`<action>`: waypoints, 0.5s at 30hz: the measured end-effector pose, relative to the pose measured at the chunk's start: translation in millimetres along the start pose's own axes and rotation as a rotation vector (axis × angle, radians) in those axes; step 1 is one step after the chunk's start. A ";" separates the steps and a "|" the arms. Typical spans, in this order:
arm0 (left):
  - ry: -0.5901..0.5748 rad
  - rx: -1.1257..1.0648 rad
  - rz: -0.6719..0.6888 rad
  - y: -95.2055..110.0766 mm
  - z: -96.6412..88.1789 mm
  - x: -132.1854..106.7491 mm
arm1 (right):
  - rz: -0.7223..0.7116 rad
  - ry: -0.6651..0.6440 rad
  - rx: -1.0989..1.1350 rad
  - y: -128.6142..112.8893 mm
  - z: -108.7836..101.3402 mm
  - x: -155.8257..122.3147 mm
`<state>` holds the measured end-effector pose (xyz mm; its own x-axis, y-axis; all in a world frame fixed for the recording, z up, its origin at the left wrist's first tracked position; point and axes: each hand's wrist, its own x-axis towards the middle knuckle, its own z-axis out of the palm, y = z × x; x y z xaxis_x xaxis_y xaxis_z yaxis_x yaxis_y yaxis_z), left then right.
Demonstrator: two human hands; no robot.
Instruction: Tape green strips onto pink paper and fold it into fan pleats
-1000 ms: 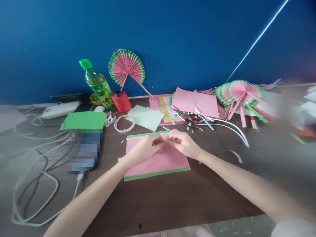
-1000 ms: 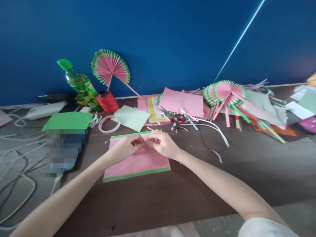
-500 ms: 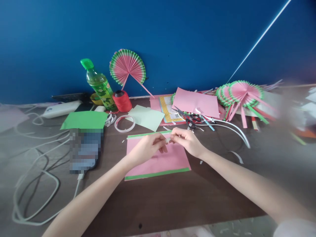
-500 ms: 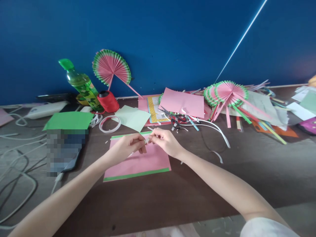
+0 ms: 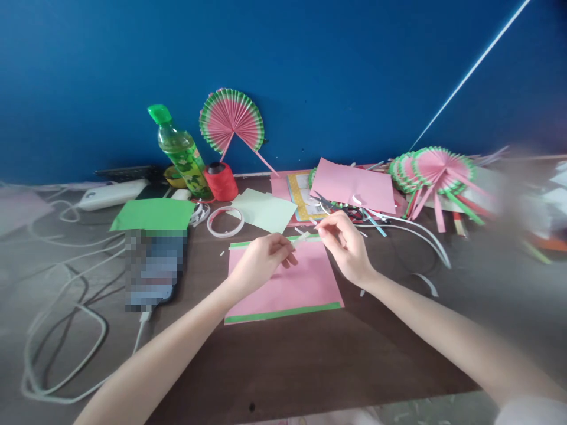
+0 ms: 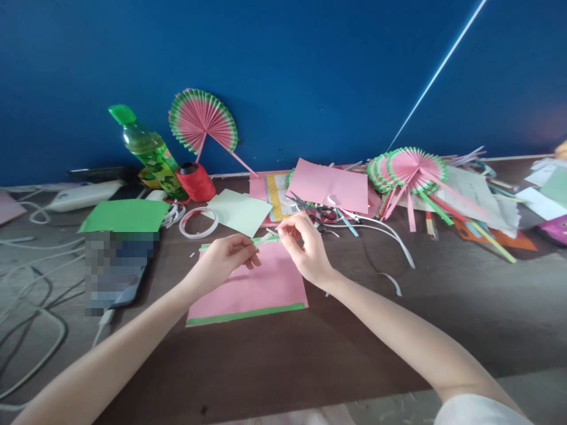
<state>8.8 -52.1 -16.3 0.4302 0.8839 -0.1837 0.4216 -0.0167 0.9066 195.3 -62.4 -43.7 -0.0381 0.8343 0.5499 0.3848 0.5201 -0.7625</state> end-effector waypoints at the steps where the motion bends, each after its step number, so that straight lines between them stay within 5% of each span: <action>1: 0.016 -0.002 -0.002 -0.2 0.5 -0.3 | -0.069 0.012 -0.028 -1.8 1.1 -1.1; 5: 0.053 -0.042 0.020 -2.0 5.1 -1.4 | -0.218 -0.096 -0.093 -8.3 7.0 -5.5; 15: 0.073 0.010 0.143 0.0 11.6 -7.1 | -0.238 -0.100 -0.229 -8.2 9.5 -6.3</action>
<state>14.9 -63.8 -19.4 0.4274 0.9037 -0.0241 0.3684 -0.1498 0.9175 183.6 -70.2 -44.2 -0.2378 0.7143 0.6582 0.5509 0.6573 -0.5143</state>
